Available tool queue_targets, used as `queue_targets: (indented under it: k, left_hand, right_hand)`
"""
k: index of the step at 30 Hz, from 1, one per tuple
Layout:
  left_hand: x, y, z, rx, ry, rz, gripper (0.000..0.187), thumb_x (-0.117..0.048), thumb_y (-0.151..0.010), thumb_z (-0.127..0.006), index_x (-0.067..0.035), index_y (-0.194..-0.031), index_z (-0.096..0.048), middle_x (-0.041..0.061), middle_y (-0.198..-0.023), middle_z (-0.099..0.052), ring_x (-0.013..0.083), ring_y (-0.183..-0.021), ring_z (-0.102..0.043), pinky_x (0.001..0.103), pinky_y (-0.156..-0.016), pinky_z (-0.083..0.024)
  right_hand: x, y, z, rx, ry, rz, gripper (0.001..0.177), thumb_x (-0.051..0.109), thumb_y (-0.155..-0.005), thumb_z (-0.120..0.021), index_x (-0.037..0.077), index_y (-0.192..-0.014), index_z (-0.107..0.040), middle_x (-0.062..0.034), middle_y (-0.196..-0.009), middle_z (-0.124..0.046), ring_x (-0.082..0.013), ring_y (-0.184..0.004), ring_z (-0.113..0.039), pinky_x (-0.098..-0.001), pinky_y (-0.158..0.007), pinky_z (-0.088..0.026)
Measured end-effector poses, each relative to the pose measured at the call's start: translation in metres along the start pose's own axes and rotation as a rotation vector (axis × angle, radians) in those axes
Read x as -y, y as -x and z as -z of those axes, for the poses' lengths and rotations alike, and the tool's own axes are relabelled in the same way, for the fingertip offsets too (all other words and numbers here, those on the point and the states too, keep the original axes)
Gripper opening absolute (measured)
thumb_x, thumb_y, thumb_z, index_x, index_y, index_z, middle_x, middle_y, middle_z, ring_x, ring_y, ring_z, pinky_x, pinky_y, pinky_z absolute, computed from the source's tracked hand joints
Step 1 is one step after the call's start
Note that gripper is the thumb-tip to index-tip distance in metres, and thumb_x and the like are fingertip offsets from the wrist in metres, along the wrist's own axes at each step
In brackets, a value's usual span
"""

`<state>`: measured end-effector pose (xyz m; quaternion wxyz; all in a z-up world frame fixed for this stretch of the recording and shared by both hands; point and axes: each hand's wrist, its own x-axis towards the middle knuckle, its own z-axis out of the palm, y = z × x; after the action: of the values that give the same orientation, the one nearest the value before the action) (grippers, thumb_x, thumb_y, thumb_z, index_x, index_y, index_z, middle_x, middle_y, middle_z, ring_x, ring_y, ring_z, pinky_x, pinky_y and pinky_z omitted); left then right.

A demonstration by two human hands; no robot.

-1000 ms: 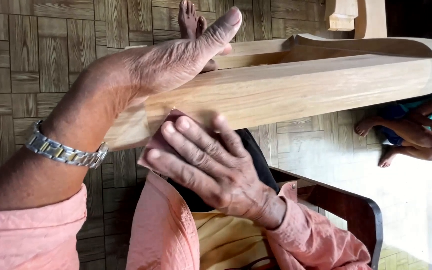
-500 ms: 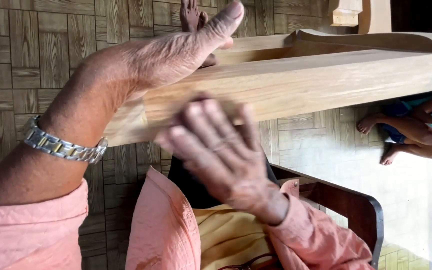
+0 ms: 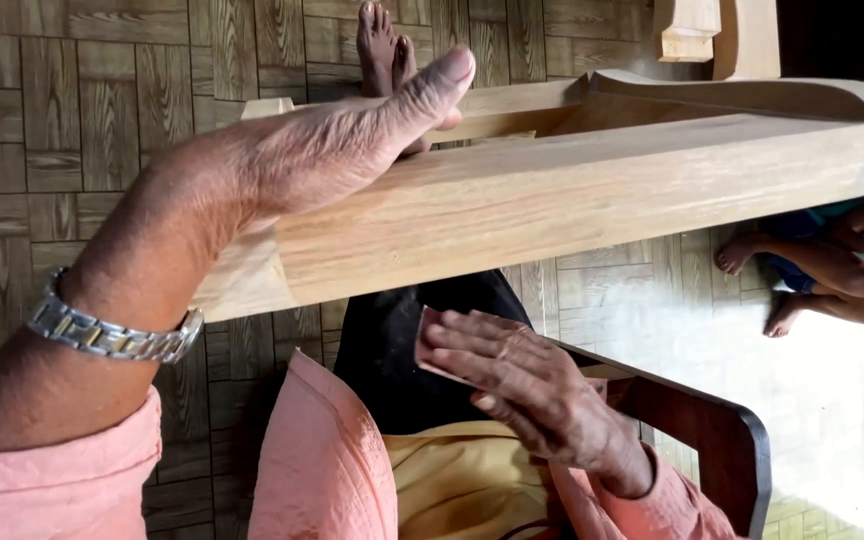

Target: Sanding a curved wooden furniture component by hand with sandpaper to achieve a smooth finish.

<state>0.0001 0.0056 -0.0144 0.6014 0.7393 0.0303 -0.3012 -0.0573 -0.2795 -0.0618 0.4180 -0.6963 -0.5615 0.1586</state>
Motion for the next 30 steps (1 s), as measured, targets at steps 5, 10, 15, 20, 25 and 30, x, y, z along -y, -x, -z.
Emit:
queue_targets:
  k: [5, 10, 15, 20, 25, 30]
  left_hand:
    - [0.007, -0.002, -0.001, 0.020, 0.118, -0.127, 0.106, -0.077, -0.078, -0.030, -0.006, -0.157, -0.031, 0.003, -0.164, -0.042, 0.0059, -0.146, -0.043, 0.029, -0.121, -0.021]
    - [-0.009, 0.009, -0.005, 0.000, -0.126, -0.112, 0.103, -0.077, -0.079, -0.018, -0.018, -0.162, -0.014, -0.012, -0.172, -0.010, 0.0188, -0.145, -0.052, 0.032, -0.117, -0.023]
    - [-0.030, 0.020, -0.008, -0.048, -0.115, 0.306, 0.115, -0.084, -0.063, -0.015, -0.028, -0.156, -0.052, -0.007, -0.167, -0.049, 0.0117, -0.155, -0.039, 0.038, -0.126, -0.015]
    - [-0.045, 0.020, -0.011, -0.068, -0.179, 0.427, 0.111, -0.082, -0.061, -0.011, -0.040, -0.156, -0.053, -0.011, -0.162, -0.055, 0.0091, -0.150, -0.046, 0.035, -0.125, -0.020]
    - [-0.020, 0.016, -0.009, -0.049, -0.149, 0.319, 0.109, -0.084, -0.070, -0.014, -0.029, -0.157, -0.050, -0.009, -0.169, -0.042, 0.0091, -0.158, -0.030, 0.036, -0.127, -0.007]
    - [-0.018, 0.019, -0.022, -0.056, -0.505, 0.164, 0.100, -0.077, -0.083, -0.016, -0.016, -0.160, -0.037, 0.015, -0.138, -0.064, 0.0309, -0.121, -0.066, 0.050, -0.104, -0.042]
  right_hand:
    - [-0.018, 0.022, 0.002, -0.070, -0.477, -0.264, 0.047, 0.026, -0.112, -0.040, -0.001, -0.151, -0.042, -0.0242, -0.158, -0.046, -0.0390, -0.155, -0.038, -0.0494, -0.129, -0.031]
    - [-0.062, 0.057, -0.037, -0.241, -1.021, -0.402, 0.053, 0.037, -0.112, -0.047, 0.004, -0.153, -0.043, -0.0280, -0.157, -0.045, -0.0444, -0.131, -0.062, -0.0478, -0.098, -0.058]
    - [-0.080, 0.078, -0.073, -0.209, -1.442, -0.651, 0.088, 0.062, -0.098, -0.043, -0.006, -0.153, -0.039, -0.0178, -0.159, -0.045, -0.0309, -0.123, -0.062, -0.0436, -0.093, -0.056]
    - [-0.084, 0.079, -0.073, -0.200, -1.549, -0.612, 0.087, 0.064, -0.099, -0.036, -0.006, -0.150, -0.043, -0.0242, -0.158, -0.046, -0.0324, -0.121, -0.062, -0.0457, -0.094, -0.054]
    - [-0.085, 0.084, -0.071, -0.207, -1.678, -0.603, 0.087, 0.057, -0.099, -0.047, -0.010, -0.153, -0.036, -0.0238, -0.157, -0.045, -0.0339, -0.122, -0.060, -0.0448, -0.095, -0.051]
    - [-0.085, 0.095, -0.072, -0.345, -1.730, -0.527, 0.068, 0.054, -0.104, -0.048, 0.005, -0.151, -0.044, -0.0347, -0.156, -0.042, -0.0422, -0.099, -0.066, -0.0493, -0.081, -0.055]
